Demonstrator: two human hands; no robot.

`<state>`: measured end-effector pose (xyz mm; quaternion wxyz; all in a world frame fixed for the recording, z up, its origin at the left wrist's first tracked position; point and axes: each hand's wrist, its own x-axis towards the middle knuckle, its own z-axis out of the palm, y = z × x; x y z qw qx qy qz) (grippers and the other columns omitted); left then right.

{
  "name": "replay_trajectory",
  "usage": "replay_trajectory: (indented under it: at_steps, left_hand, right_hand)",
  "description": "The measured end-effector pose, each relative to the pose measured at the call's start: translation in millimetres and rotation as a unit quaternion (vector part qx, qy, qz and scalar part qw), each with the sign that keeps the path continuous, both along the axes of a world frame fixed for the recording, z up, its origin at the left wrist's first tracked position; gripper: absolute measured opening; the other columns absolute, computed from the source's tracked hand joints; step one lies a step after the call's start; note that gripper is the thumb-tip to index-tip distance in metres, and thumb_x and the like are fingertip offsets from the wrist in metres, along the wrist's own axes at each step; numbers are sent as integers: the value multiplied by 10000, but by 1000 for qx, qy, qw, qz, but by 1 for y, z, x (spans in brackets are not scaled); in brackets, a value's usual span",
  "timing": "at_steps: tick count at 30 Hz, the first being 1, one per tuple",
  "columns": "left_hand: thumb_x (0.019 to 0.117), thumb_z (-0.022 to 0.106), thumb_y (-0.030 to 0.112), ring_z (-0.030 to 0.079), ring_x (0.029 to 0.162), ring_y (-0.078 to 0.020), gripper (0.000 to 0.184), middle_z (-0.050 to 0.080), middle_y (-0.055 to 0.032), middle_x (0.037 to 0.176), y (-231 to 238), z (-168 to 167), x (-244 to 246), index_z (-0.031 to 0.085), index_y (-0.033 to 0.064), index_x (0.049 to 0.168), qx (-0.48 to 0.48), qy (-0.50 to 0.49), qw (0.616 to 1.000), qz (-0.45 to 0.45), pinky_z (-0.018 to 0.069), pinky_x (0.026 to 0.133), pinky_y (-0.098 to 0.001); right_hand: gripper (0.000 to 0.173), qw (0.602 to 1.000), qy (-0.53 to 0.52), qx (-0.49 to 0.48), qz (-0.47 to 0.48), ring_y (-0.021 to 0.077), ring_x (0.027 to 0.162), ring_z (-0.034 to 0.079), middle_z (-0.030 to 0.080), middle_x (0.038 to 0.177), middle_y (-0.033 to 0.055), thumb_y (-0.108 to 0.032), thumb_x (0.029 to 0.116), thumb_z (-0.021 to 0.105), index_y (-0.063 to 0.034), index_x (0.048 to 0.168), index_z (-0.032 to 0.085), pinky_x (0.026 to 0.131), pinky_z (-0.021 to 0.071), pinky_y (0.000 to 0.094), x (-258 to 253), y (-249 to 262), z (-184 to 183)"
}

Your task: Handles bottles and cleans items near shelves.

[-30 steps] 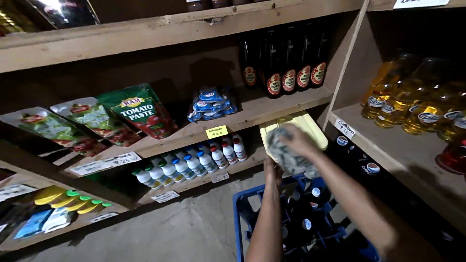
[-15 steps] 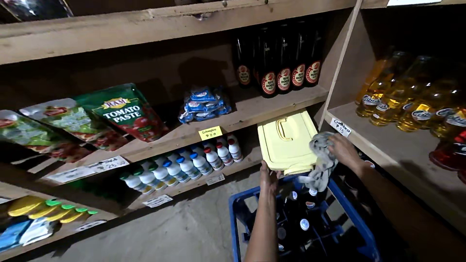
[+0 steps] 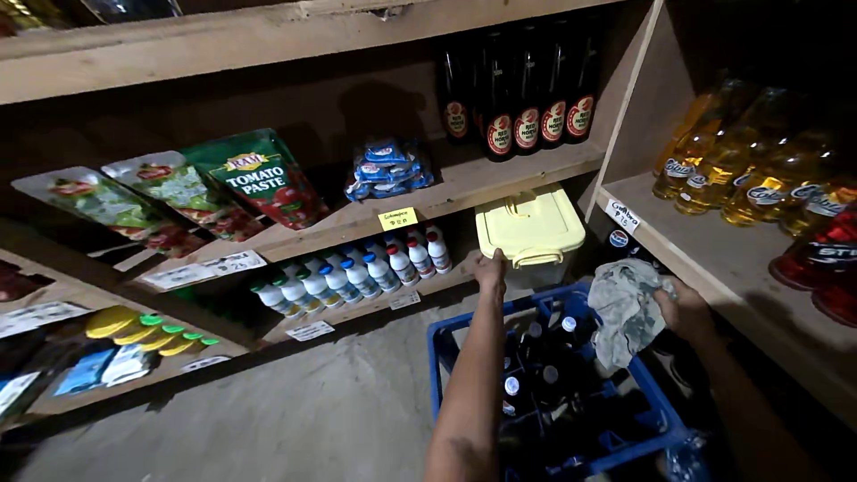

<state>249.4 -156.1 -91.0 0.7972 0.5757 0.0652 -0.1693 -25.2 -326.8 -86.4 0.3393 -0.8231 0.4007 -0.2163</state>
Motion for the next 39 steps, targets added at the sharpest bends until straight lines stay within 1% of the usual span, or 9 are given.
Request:
replay_trajectory:
  at_steps: [4,7,10,14,18,20,29,34,39]
  left_hand:
    - [1011,632,79,621,1100,-360,650,539,-335,1329,-12,10,4,272,-27,1541,93,-39,993,-68,536,940,-431]
    - [1011,653,188,522,1325,-399,706,476,-291,1483,18,25,7,274,14,1581,281,-135,917,-247,431,1094,-509]
    - [976,702,338,417,1415,-460,719,364,-284,1574,88,17,8,381,64,1558,414,-229,844,-253,387,1132,-588]
    - [1005,645,374,362,1447,-468,796,283,-331,1595,216,-19,-43,261,-5,1589,438,-80,877,-182,352,1162,-573]
    - [1064,493,474,663,1030,-277,626,656,-202,1196,266,-50,-119,420,14,1482,359,133,898,-216,544,885,-439]
    - [1053,553,419,594,710,-144,532,598,-75,893,265,-64,-132,462,14,1385,316,145,913,-215,528,680,-306]
    - [1024,583,477,482,591,-97,545,502,-7,776,318,-53,-74,534,14,1306,323,133,927,-138,466,583,-265]
    - [992,670,358,667,1019,-344,526,670,-240,1138,410,-44,-41,580,-40,1324,534,65,838,-87,523,931,-524]
    - [968,687,335,439,1392,-487,621,479,-309,1482,405,-26,-35,514,-8,1456,564,-120,813,79,352,1135,-627]
  right_hand:
    - [335,999,8,32,-7,515,1189,594,620,1220,385,-50,1032,515,135,1302,586,1042,420,638,-12,16,-20]
    - [349,998,53,22,-17,525,1211,582,607,1240,393,-68,1042,503,135,1317,573,1052,414,649,-25,6,-33]
    - [408,987,84,132,-42,499,1314,516,545,1365,382,-151,1098,445,119,1393,521,1108,366,630,-24,-5,-45]
    - [634,933,49,355,-13,414,1331,488,439,1507,291,-469,1108,357,-4,1538,373,1040,417,608,-15,13,-85]
    - [740,909,7,416,3,323,1421,431,416,1569,187,-566,1027,501,-65,1555,370,1131,381,572,-12,24,-105]
    - [688,910,4,414,-11,281,1354,492,491,1502,162,-469,986,618,-62,1507,431,1086,429,532,-8,28,-107]
    - [550,937,14,347,33,258,1345,475,501,1481,182,-284,999,590,18,1447,484,1115,380,487,45,108,-71]
    - [531,923,13,379,67,348,1305,512,530,1414,280,-282,1048,570,96,1411,488,1095,400,520,109,213,-57]
    - [662,895,7,433,109,410,1335,508,506,1429,334,-430,1077,499,115,1448,435,1123,397,536,183,276,-68]
